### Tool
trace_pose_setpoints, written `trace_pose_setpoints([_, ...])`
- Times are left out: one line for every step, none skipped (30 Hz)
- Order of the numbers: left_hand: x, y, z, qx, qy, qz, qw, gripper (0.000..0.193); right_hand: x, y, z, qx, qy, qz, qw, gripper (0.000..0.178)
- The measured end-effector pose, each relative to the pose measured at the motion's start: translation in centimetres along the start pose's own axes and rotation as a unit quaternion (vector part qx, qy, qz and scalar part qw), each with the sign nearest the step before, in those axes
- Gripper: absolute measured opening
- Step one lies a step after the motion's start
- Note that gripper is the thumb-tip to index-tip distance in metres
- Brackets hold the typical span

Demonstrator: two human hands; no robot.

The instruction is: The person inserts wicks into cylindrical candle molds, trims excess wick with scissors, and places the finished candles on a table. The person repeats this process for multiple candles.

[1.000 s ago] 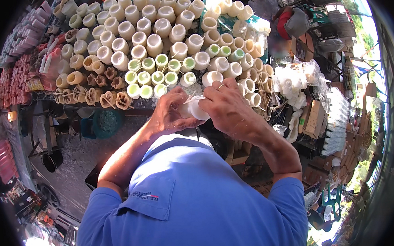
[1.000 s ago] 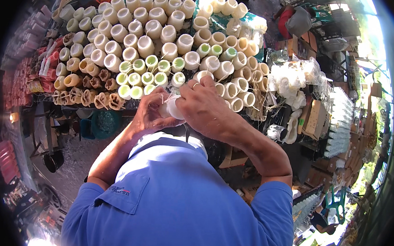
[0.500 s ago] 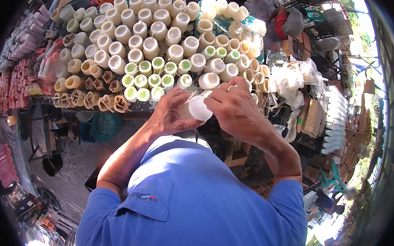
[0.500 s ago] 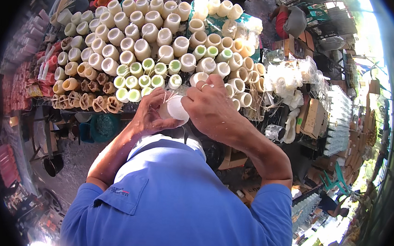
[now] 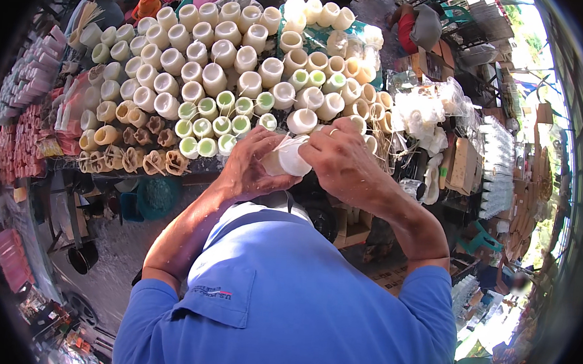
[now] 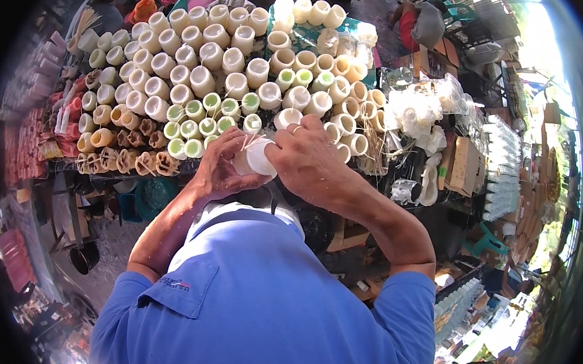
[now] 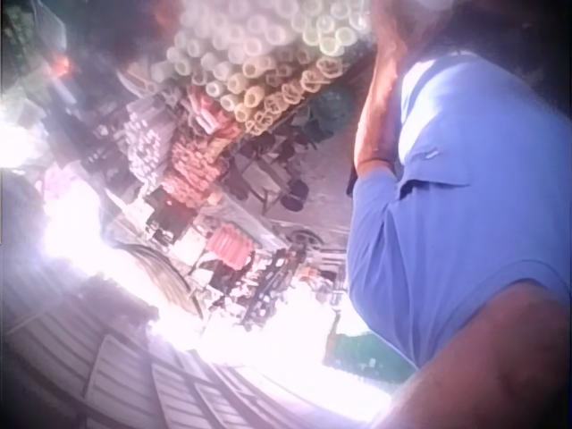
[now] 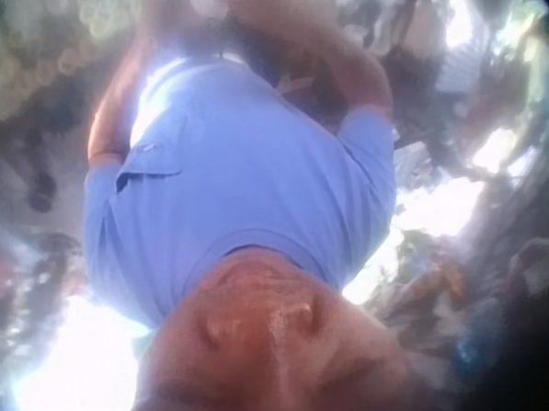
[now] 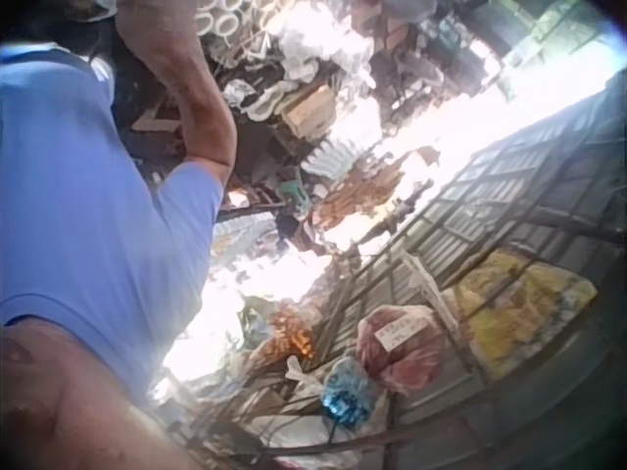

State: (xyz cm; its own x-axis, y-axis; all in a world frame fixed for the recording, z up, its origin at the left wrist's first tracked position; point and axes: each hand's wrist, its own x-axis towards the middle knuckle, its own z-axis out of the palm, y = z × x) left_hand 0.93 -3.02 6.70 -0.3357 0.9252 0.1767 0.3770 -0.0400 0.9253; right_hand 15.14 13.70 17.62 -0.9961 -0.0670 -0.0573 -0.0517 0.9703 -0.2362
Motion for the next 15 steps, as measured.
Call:
trace_pose_setpoints([0.1,0.0,0.1,0.003,0.001,0.008,1.000,0.066,0.1,-0.2,0.2,-0.005,0.007,-0.012,1.000,0.011])
trace_pose_setpoints([0.1,0.1,0.2,0.006,-0.001,0.016,1.000,0.067,0.1,-0.3,0.3,-0.014,0.013,-0.013,1.000,0.009])
trace_pose_setpoints([0.1,0.1,0.3,0.009,0.002,0.012,1.000,0.067,0.1,-0.3,0.3,-0.023,0.015,-0.013,1.000,0.008])
trace_pose_setpoints([0.1,0.1,0.3,0.012,0.002,0.010,1.000,0.067,0.1,-0.4,0.3,-0.028,0.009,-0.020,0.999,0.009])
trace_pose_setpoints([0.1,0.2,0.3,0.015,0.002,0.007,1.000,0.067,0.0,-0.2,0.1,-0.037,0.016,-0.010,0.999,0.009])
trace_pose_setpoints([0.1,0.2,0.3,0.017,0.002,0.003,1.000,0.067,-0.3,0.2,-0.5,-0.042,0.014,-0.008,0.999,0.009])
trace_pose_setpoints([0.1,0.3,0.3,0.019,0.002,-0.001,1.000,0.067,-0.5,0.5,-0.9,-0.047,0.013,-0.004,0.999,0.009])
trace_pose_setpoints([0.2,0.4,0.2,0.020,0.002,-0.005,1.000,0.067,-0.6,0.6,-1.2,-0.050,0.012,-0.005,0.999,0.009])
trace_pose_setpoints([0.3,0.5,0.2,0.023,0.004,-0.001,1.000,0.067,-0.5,0.7,-1.4,-0.054,0.010,-0.005,0.998,0.009])
trace_pose_setpoints([0.4,0.6,0.2,0.025,0.005,0.004,1.000,0.068,-0.4,0.6,-1.5,-0.059,0.007,0.009,0.998,0.009])
trace_pose_setpoints([0.5,0.8,0.2,0.028,0.006,0.010,1.000,0.068,-0.2,0.4,-1.3,-0.061,-0.001,-0.009,0.998,0.009])
trace_pose_setpoints([0.7,0.9,0.2,0.040,0.004,0.016,0.999,0.069,0.2,0.0,-0.8,-0.065,-0.011,-0.015,0.998,0.010])
trace_pose_setpoints([0.8,1.0,0.2,0.051,0.003,0.022,0.998,0.069,0.6,-0.4,-0.5,-0.067,-0.050,-0.019,0.996,0.010])
trace_pose_setpoints([0.8,1.1,0.2,0.063,0.002,0.028,0.998,0.070,0.6,-0.4,-0.3,-0.080,-0.077,-0.019,0.994,0.011])
trace_pose_setpoints([0.7,1.1,0.3,0.055,0.005,-0.001,0.998,0.067,0.6,-0.4,-0.2,-0.069,-0.041,-0.001,0.997,0.013])
